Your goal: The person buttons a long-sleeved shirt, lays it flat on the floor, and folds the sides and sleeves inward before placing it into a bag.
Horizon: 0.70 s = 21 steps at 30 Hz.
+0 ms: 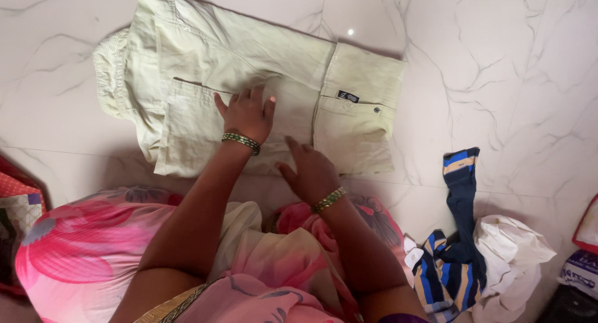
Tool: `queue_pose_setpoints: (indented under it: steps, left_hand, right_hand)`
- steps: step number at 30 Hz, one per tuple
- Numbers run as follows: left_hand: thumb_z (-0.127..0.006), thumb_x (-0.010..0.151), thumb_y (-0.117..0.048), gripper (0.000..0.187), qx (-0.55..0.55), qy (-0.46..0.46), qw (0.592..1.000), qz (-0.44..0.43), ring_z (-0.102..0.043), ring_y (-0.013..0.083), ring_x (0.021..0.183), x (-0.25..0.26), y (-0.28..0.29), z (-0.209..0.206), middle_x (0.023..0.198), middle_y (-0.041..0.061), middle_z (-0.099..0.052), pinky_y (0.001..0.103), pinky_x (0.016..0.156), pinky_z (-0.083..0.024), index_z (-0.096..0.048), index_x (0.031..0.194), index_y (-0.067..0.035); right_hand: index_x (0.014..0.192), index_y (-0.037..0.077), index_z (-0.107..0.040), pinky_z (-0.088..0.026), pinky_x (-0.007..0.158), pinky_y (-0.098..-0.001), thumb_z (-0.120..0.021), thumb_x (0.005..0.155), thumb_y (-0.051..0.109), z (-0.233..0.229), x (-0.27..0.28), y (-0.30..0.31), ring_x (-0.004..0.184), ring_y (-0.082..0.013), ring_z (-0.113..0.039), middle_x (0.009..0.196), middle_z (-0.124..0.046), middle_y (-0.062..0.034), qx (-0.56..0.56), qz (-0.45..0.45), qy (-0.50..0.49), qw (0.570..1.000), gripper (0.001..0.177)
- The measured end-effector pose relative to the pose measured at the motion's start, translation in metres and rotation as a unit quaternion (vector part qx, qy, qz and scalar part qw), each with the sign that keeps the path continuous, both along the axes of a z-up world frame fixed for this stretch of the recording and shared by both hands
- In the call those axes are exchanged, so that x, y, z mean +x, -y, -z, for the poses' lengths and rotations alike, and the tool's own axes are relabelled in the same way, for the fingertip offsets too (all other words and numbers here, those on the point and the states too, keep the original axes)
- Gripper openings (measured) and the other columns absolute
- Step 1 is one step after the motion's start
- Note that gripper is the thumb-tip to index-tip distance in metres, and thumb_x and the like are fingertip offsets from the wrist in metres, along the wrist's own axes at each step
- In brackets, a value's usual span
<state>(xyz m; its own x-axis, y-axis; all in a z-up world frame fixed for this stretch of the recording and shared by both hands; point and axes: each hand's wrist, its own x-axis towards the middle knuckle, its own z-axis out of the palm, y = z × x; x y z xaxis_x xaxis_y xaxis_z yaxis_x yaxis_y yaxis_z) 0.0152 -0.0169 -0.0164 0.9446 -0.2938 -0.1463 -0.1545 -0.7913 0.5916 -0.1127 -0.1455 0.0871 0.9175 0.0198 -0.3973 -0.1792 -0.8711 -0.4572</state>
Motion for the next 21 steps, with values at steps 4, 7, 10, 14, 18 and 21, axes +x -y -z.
queue_pose_setpoints:
  steps: [4, 7, 10, 14, 18, 21]
  left_hand:
    - [-0.052, 0.102, -0.043, 0.048, -0.009, -0.013, 1.000, 0.023, -0.057, 0.0423, 0.123, -0.005, 0.007, -0.001, 0.127, 0.017, -0.065, 0.078, 0.110, -0.010, -0.056, 0.137, -0.010]
    - [-0.051, 0.102, -0.044, 0.048, 0.005, -0.034, 0.999, 0.030, -0.058, 0.0400, 0.123, -0.010, 0.011, -0.005, 0.128, 0.016, -0.065, 0.078, 0.113, -0.011, -0.056, 0.136, -0.011]
    - [-0.051, 0.103, -0.044, 0.048, 0.016, -0.043, 0.998, 0.040, -0.058, 0.0408, 0.122, -0.009, 0.010, -0.008, 0.125, 0.016, -0.066, 0.078, 0.113, -0.011, -0.056, 0.137, -0.011]
    - [-0.053, 0.100, -0.042, 0.047, 0.005, -0.005, 1.000, 0.030, -0.058, 0.0396, 0.120, -0.008, 0.007, -0.007, 0.125, 0.017, -0.065, 0.078, 0.109, -0.012, -0.057, 0.135, -0.011]
    - [-0.052, 0.103, -0.042, 0.046, -0.002, -0.020, 0.999, 0.044, -0.059, 0.0381, 0.120, -0.013, 0.010, -0.010, 0.125, 0.015, -0.067, 0.078, 0.112, -0.012, -0.056, 0.136, -0.010]
    - [-0.052, 0.103, -0.041, 0.046, -0.007, -0.017, 0.998, 0.056, -0.059, 0.0378, 0.119, -0.016, 0.013, -0.011, 0.123, 0.014, -0.067, 0.078, 0.112, -0.012, -0.057, 0.135, -0.010]
  right_hand:
    - [0.142, 0.007, -0.050, -0.046, 0.101, -0.0502, -0.079, 0.082, 0.031, 0.001, -0.027, 0.050, 0.128, -0.0454, -0.050, 0.139, -0.054, -0.0249, -0.151, 0.081, 0.049, 0.984, 0.070]
    - [0.150, 0.016, -0.045, -0.034, 0.110, -0.0593, -0.087, 0.059, 0.028, 0.021, -0.028, 0.070, 0.144, -0.0476, -0.032, 0.155, -0.039, -0.0222, -0.314, 0.037, -0.018, 0.949, 0.101]
    - [0.153, 0.025, -0.044, -0.026, 0.114, -0.0580, -0.086, 0.064, 0.023, 0.045, -0.027, 0.088, 0.150, -0.0417, -0.026, 0.161, -0.037, -0.0150, -0.328, 0.031, -0.073, 0.941, 0.098]
    - [0.137, 0.023, -0.061, -0.038, 0.114, -0.0462, -0.078, 0.075, 0.013, 0.058, -0.025, 0.146, 0.144, -0.0349, -0.045, 0.145, -0.059, -0.0092, -0.265, 0.069, -0.031, 0.961, 0.065]
    - [0.135, 0.021, -0.070, -0.055, 0.100, -0.0332, -0.058, 0.089, -0.001, 0.037, -0.047, 0.178, 0.118, -0.0288, -0.072, 0.128, -0.073, -0.0155, 0.000, 0.282, 0.018, 0.959, 0.052]
    - [0.134, 0.012, -0.068, -0.052, 0.100, -0.0305, -0.056, 0.091, -0.008, 0.032, -0.063, 0.177, 0.117, -0.0276, -0.071, 0.127, -0.073, -0.0170, 0.075, 0.301, 0.130, 0.942, 0.049]
